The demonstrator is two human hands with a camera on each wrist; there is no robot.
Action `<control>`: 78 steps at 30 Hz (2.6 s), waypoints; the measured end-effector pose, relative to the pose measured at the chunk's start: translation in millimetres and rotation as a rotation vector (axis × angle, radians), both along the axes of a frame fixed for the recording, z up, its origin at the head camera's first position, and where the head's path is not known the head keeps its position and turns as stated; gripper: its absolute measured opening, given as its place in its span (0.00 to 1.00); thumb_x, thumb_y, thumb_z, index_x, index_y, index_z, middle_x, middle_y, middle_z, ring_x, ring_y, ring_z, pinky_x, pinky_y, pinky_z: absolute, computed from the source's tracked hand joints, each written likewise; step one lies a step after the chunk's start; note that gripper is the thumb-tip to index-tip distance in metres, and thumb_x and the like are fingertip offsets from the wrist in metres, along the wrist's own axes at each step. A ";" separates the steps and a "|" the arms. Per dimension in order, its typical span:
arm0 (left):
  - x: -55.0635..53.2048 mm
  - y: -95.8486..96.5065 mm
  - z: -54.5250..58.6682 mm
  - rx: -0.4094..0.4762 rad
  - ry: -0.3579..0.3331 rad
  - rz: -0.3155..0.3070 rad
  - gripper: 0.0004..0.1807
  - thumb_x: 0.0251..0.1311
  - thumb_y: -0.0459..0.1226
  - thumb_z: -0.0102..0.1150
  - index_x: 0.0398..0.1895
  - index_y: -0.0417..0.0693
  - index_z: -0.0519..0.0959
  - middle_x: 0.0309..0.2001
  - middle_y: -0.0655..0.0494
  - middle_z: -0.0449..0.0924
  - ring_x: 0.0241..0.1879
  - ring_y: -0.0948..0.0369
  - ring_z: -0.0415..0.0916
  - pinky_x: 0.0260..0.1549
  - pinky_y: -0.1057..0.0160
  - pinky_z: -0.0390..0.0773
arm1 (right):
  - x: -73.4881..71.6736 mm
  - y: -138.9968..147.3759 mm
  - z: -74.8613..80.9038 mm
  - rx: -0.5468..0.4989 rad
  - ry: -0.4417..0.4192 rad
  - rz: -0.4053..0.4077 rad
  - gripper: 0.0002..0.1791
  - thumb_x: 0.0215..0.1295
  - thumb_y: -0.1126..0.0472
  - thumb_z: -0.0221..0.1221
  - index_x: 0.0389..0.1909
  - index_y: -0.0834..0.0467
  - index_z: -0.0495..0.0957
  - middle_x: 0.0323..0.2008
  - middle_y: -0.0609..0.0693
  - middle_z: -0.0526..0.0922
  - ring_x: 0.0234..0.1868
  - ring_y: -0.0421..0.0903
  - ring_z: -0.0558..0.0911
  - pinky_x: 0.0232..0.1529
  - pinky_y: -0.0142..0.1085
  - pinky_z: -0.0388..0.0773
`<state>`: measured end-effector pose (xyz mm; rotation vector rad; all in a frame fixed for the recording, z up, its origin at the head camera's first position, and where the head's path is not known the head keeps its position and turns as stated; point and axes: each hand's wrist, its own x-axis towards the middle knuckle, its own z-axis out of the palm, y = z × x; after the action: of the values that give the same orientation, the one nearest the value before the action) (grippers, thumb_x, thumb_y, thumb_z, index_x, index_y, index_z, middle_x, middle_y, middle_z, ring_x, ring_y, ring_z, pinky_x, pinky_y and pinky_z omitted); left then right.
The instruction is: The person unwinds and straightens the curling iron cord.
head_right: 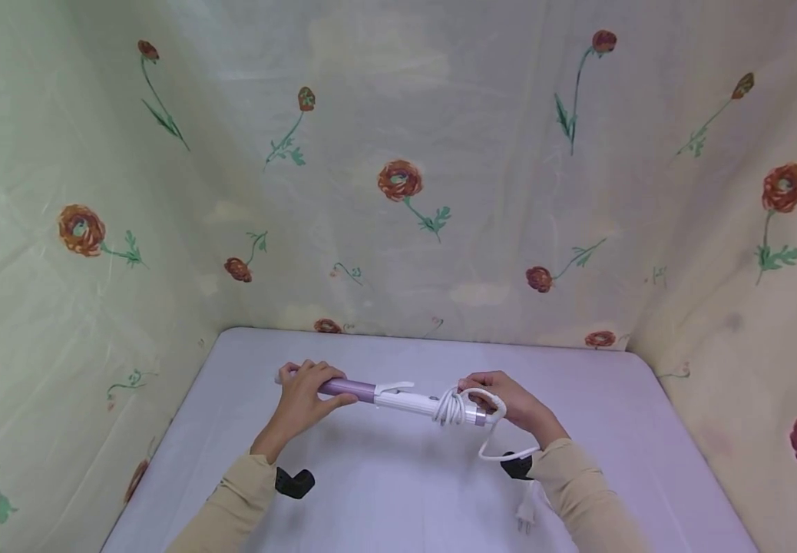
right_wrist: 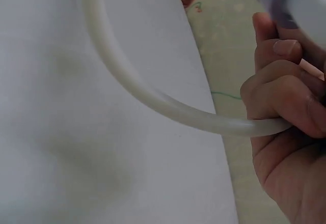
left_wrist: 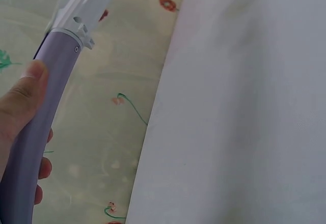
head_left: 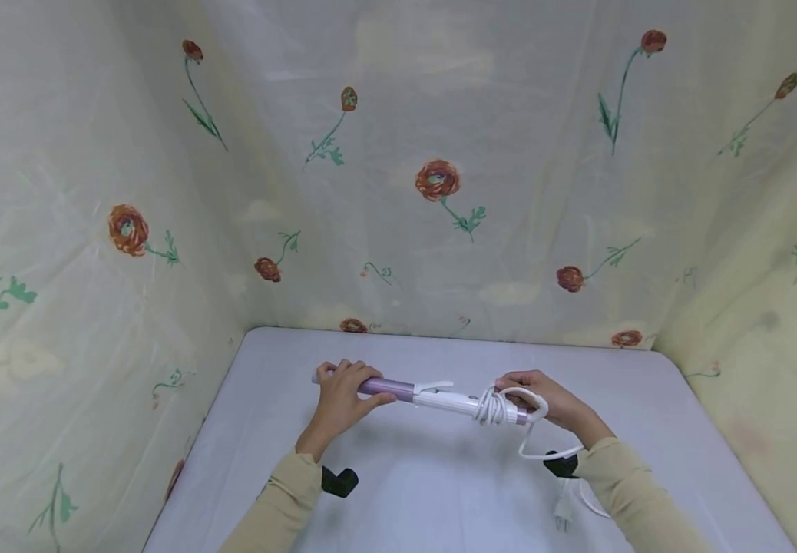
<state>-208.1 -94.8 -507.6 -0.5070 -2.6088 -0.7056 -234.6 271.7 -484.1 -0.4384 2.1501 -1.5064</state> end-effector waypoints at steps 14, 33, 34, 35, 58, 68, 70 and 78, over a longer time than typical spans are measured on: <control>-1.3 0.3 -6.8 -0.013 -0.060 0.038 0.25 0.46 0.63 0.62 0.40 0.58 0.81 0.37 0.62 0.82 0.37 0.61 0.68 0.54 0.43 0.50 | 2.8 -12.0 42.1 0.313 0.115 -0.129 0.23 0.69 0.45 0.50 0.42 0.63 0.77 0.25 0.47 0.71 0.26 0.41 0.70 0.27 0.33 0.69; -2.5 1.3 -8.0 0.004 -0.063 0.117 0.25 0.45 0.62 0.64 0.40 0.56 0.82 0.36 0.60 0.81 0.38 0.60 0.69 0.54 0.42 0.50 | 29.4 -22.2 43.1 0.399 0.593 -0.279 0.14 0.67 0.50 0.56 0.38 0.56 0.81 0.24 0.45 0.82 0.27 0.41 0.80 0.28 0.30 0.76; -2.4 1.3 -8.1 0.008 -0.064 0.119 0.25 0.45 0.61 0.64 0.40 0.56 0.82 0.36 0.60 0.81 0.38 0.60 0.69 0.54 0.42 0.50 | 31.2 -23.0 41.7 0.400 0.608 -0.296 0.14 0.66 0.49 0.56 0.38 0.56 0.81 0.24 0.46 0.82 0.27 0.42 0.81 0.28 0.30 0.76; -2.5 1.4 -8.1 0.010 -0.064 0.123 0.25 0.45 0.61 0.64 0.40 0.55 0.82 0.36 0.60 0.81 0.38 0.60 0.69 0.54 0.42 0.50 | 32.9 -23.6 40.6 0.399 0.614 -0.312 0.14 0.66 0.49 0.56 0.39 0.56 0.81 0.24 0.46 0.83 0.27 0.42 0.81 0.28 0.30 0.76; -3.6 -1.6 -0.7 0.113 -0.080 0.182 0.25 0.47 0.60 0.64 0.41 0.54 0.81 0.38 0.53 0.83 0.40 0.56 0.70 0.54 0.41 0.48 | 71.1 -44.9 -19.1 0.238 0.386 -0.473 0.14 0.69 0.50 0.53 0.40 0.55 0.80 0.38 0.51 0.85 0.36 0.40 0.78 0.36 0.31 0.74; -4.3 -5.3 1.3 0.091 -0.064 0.148 0.26 0.47 0.60 0.64 0.42 0.54 0.81 0.37 0.56 0.83 0.39 0.57 0.70 0.53 0.42 0.49 | 66.4 -47.8 -41.1 0.181 0.246 -0.475 0.14 0.68 0.53 0.55 0.41 0.60 0.80 0.21 0.46 0.75 0.21 0.36 0.68 0.24 0.30 0.67; -3.7 -5.9 1.8 0.086 -0.054 0.137 0.25 0.46 0.60 0.64 0.41 0.54 0.81 0.36 0.57 0.82 0.38 0.57 0.69 0.53 0.42 0.49 | 61.3 -45.7 -45.0 0.170 0.217 -0.467 0.15 0.68 0.53 0.54 0.43 0.61 0.80 0.20 0.46 0.72 0.19 0.36 0.67 0.22 0.30 0.67; -2.7 -8.6 -1.1 0.056 -0.041 0.080 0.25 0.45 0.61 0.64 0.40 0.55 0.82 0.35 0.60 0.81 0.37 0.61 0.68 0.51 0.43 0.49 | 35.2 -35.7 -52.8 0.190 0.138 -0.435 0.14 0.70 0.55 0.51 0.39 0.62 0.78 0.17 0.45 0.68 0.18 0.38 0.64 0.19 0.31 0.64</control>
<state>-210.8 -103.5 -508.8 -0.3736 -2.6224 -0.7685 -199.4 236.1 -536.9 -0.0036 2.5917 -1.5001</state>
